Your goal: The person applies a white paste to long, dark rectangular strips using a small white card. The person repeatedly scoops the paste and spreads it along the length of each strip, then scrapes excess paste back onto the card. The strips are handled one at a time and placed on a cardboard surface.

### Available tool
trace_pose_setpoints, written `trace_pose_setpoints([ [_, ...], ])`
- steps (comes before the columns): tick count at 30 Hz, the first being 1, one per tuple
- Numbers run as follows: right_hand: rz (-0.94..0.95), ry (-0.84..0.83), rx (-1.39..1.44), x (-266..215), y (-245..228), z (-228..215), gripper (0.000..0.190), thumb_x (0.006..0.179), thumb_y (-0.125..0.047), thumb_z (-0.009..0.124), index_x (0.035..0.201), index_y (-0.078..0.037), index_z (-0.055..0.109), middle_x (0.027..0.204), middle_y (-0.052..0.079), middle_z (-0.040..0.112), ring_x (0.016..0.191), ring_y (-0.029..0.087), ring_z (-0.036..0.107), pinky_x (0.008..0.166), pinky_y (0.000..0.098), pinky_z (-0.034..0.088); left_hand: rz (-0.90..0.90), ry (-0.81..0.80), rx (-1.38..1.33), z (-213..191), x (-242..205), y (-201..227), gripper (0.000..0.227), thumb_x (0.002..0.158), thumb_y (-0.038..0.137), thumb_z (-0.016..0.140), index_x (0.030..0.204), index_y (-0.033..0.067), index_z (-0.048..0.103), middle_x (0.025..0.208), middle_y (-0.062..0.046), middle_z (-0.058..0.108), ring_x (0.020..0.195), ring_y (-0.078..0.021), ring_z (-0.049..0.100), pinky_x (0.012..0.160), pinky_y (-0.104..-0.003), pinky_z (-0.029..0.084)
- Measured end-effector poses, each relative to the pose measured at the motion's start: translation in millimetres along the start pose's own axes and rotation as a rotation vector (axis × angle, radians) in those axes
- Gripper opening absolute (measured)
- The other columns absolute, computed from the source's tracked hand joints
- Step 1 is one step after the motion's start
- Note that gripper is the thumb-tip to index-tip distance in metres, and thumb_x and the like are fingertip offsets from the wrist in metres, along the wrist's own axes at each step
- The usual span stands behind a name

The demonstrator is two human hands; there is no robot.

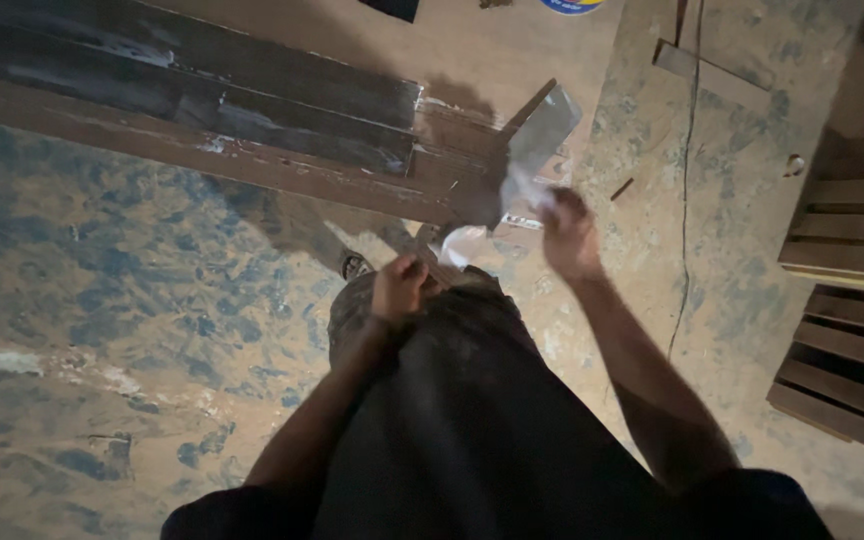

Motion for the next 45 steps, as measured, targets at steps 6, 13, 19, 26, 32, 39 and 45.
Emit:
trace_pose_setpoints([
  [6, -0.038, 0.205, 0.029, 76, 17, -56, 0.025, 0.101, -0.017, 0.062, 0.113, 0.004, 0.067, 0.103, 0.025, 0.071, 0.098, 0.036, 0.069, 0.084, 0.0455, 0.054, 0.140, 0.018, -0.052, -2, -7, -6, 0.016, 0.098, 0.009, 0.062, 0.097, -0.0061, 0.065, 0.090, -0.011, 0.071, 0.083, -0.0176, 0.071, 0.071, -0.033, 0.061],
  [13, -0.043, 0.229, 0.273, 124, 53, -65, 0.029, 0.100, -0.017, 0.062, 0.121, 0.002, 0.066, 0.107, 0.020, 0.075, 0.098, 0.039, 0.071, 0.088, 0.0426, 0.053, 0.095, -0.006, -0.230, -14, 2, -30, 0.019, 0.097, 0.009, 0.060, 0.108, -0.0050, 0.066, 0.095, -0.010, 0.071, 0.084, -0.0181, 0.069, 0.073, -0.034, 0.063],
  [19, -0.278, 0.238, -0.113, 149, 51, -22, 0.030, 0.103, -0.012, 0.058, 0.130, -0.004, 0.068, 0.118, 0.020, 0.068, 0.114, 0.036, 0.063, 0.101, 0.0481, 0.051, 0.241, 0.075, 0.018, -19, -8, -11, 0.022, 0.096, 0.010, 0.061, 0.108, -0.0057, 0.070, 0.094, -0.009, 0.075, 0.086, -0.0172, 0.069, 0.077, -0.032, 0.056],
  [26, -0.409, -0.001, -0.332, 95, 25, 28, 0.060, 0.081, 0.001, 0.066, 0.140, -0.001, 0.060, 0.133, 0.018, 0.051, 0.120, 0.040, 0.050, 0.101, 0.0445, 0.050, 0.092, 0.044, -0.126, -16, -19, 3, 0.019, 0.096, 0.009, 0.059, 0.099, -0.0075, 0.067, 0.093, -0.010, 0.072, 0.086, -0.0179, 0.069, 0.073, -0.033, 0.060],
  [32, -0.420, -0.268, -0.345, 74, 19, 0, 0.049, 0.078, -0.001, 0.069, 0.127, -0.003, 0.067, 0.124, 0.013, 0.058, 0.112, 0.037, 0.053, 0.092, 0.0458, 0.054, 0.066, 0.062, -0.152, -10, -24, 15, 0.015, 0.095, 0.011, 0.062, 0.098, -0.0035, 0.066, 0.090, -0.008, 0.068, 0.083, -0.0162, 0.066, 0.071, -0.034, 0.059],
  [39, -0.700, -0.199, -0.431, 154, -2, -51, 0.038, 0.078, 0.000, 0.066, 0.114, -0.009, 0.077, 0.115, 0.008, 0.071, 0.112, 0.030, 0.060, 0.096, 0.0436, 0.054, 0.675, 0.207, 0.689, 7, -51, 68, 0.021, 0.083, 0.015, 0.070, 0.098, 0.0003, 0.070, 0.095, -0.014, 0.071, 0.085, -0.0217, 0.066, 0.072, -0.035, 0.055],
  [45, -0.793, -0.292, -0.412, 195, 2, -36, 0.033, 0.078, -0.008, 0.070, 0.111, -0.012, 0.075, 0.117, 0.004, 0.072, 0.115, 0.027, 0.061, 0.097, 0.0433, 0.050, 0.196, 0.259, 0.306, 3, -40, 40, 0.020, 0.093, 0.017, 0.062, 0.096, -0.0004, 0.073, 0.084, -0.018, 0.071, 0.071, -0.0233, 0.067, 0.067, -0.036, 0.054],
])
Point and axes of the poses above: each hand's wrist, its own x-axis towards the middle knuckle, its own z-axis out of the palm, y = z × x, the point moved 6 cm from there along x, towards the middle knuckle
